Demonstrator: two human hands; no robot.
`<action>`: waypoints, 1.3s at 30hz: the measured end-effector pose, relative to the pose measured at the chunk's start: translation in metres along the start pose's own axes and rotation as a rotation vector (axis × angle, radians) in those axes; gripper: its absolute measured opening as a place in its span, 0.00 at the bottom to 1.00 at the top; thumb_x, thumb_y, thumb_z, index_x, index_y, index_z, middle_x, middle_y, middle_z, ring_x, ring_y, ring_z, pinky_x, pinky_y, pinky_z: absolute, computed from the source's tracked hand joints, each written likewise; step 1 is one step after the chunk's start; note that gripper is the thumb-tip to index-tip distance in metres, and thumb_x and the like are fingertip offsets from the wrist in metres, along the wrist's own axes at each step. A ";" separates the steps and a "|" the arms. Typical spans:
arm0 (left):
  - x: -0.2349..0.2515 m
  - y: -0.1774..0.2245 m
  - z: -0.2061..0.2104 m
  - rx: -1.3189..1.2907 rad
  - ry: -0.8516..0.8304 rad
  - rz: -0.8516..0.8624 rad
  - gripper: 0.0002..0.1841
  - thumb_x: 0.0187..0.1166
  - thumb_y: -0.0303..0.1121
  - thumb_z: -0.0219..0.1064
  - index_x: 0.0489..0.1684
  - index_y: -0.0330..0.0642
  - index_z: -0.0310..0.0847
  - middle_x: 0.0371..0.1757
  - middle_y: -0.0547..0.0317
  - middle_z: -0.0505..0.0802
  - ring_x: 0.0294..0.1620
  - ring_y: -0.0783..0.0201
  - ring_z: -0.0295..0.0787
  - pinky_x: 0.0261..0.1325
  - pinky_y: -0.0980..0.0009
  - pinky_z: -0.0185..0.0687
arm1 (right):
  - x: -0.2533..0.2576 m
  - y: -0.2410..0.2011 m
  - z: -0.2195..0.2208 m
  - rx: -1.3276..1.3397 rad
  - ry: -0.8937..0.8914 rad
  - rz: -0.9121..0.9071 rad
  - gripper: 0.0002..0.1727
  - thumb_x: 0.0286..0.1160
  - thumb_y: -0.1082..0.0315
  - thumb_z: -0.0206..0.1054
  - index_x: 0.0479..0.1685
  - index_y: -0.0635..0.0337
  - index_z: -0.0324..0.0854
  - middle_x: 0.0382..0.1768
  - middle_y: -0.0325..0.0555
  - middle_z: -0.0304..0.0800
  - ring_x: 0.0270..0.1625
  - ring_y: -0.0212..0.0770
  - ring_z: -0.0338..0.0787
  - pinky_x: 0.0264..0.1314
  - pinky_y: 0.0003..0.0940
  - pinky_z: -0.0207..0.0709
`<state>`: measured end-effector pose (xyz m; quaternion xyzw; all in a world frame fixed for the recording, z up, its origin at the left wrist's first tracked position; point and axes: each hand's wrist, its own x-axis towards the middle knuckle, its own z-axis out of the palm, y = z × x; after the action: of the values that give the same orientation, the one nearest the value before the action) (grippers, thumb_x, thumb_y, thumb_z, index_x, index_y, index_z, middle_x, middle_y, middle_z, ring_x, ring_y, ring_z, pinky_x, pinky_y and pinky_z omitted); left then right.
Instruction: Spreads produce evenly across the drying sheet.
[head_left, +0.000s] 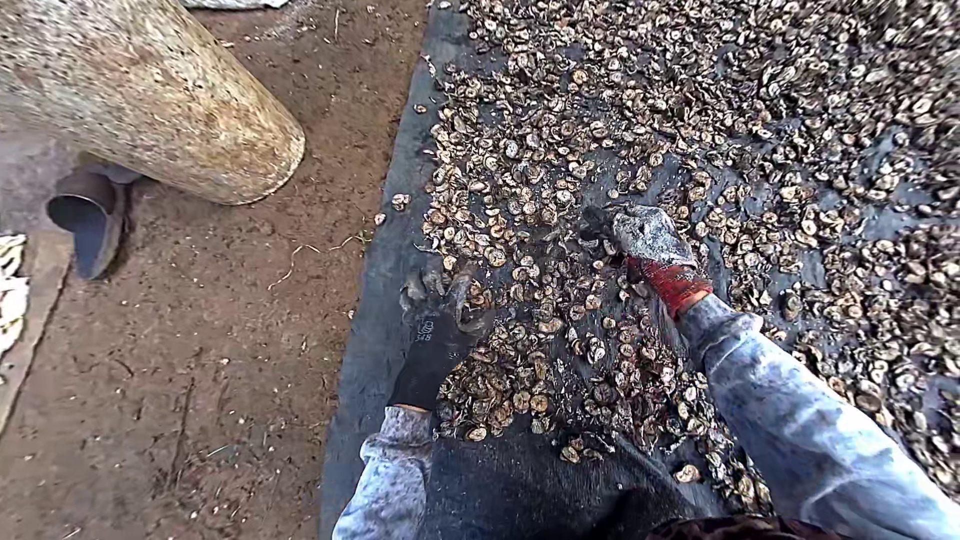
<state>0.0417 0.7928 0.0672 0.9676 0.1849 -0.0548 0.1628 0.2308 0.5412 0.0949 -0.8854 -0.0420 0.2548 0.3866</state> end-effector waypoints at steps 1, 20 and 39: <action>0.011 0.005 0.009 0.015 -0.005 0.079 0.42 0.68 0.53 0.79 0.88 0.62 0.68 0.96 0.43 0.54 0.95 0.29 0.36 0.85 0.23 0.37 | -0.002 0.005 -0.003 -0.008 -0.011 -0.014 0.25 0.90 0.53 0.58 0.73 0.63 0.81 0.69 0.64 0.85 0.73 0.59 0.84 0.79 0.62 0.68; -0.136 -0.016 -0.014 -0.012 -0.449 -0.161 0.28 0.78 0.22 0.65 0.81 0.40 0.75 0.85 0.36 0.74 0.88 0.38 0.65 0.88 0.44 0.58 | -0.205 0.196 0.124 -0.500 -0.253 -0.191 0.29 0.89 0.53 0.51 0.89 0.45 0.68 0.84 0.55 0.74 0.83 0.57 0.75 0.85 0.58 0.65; -0.140 -0.029 -0.034 -0.114 -0.217 -0.251 0.30 0.72 0.23 0.71 0.79 0.31 0.74 0.73 0.29 0.84 0.75 0.33 0.81 0.79 0.39 0.71 | -0.116 0.040 0.084 -0.235 -0.379 -0.185 0.24 0.82 0.61 0.61 0.77 0.52 0.82 0.71 0.54 0.87 0.74 0.54 0.85 0.77 0.58 0.72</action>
<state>-0.0971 0.7823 0.1141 0.9145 0.2886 -0.1682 0.2283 0.0851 0.5371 0.0670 -0.8530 -0.2242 0.3732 0.2879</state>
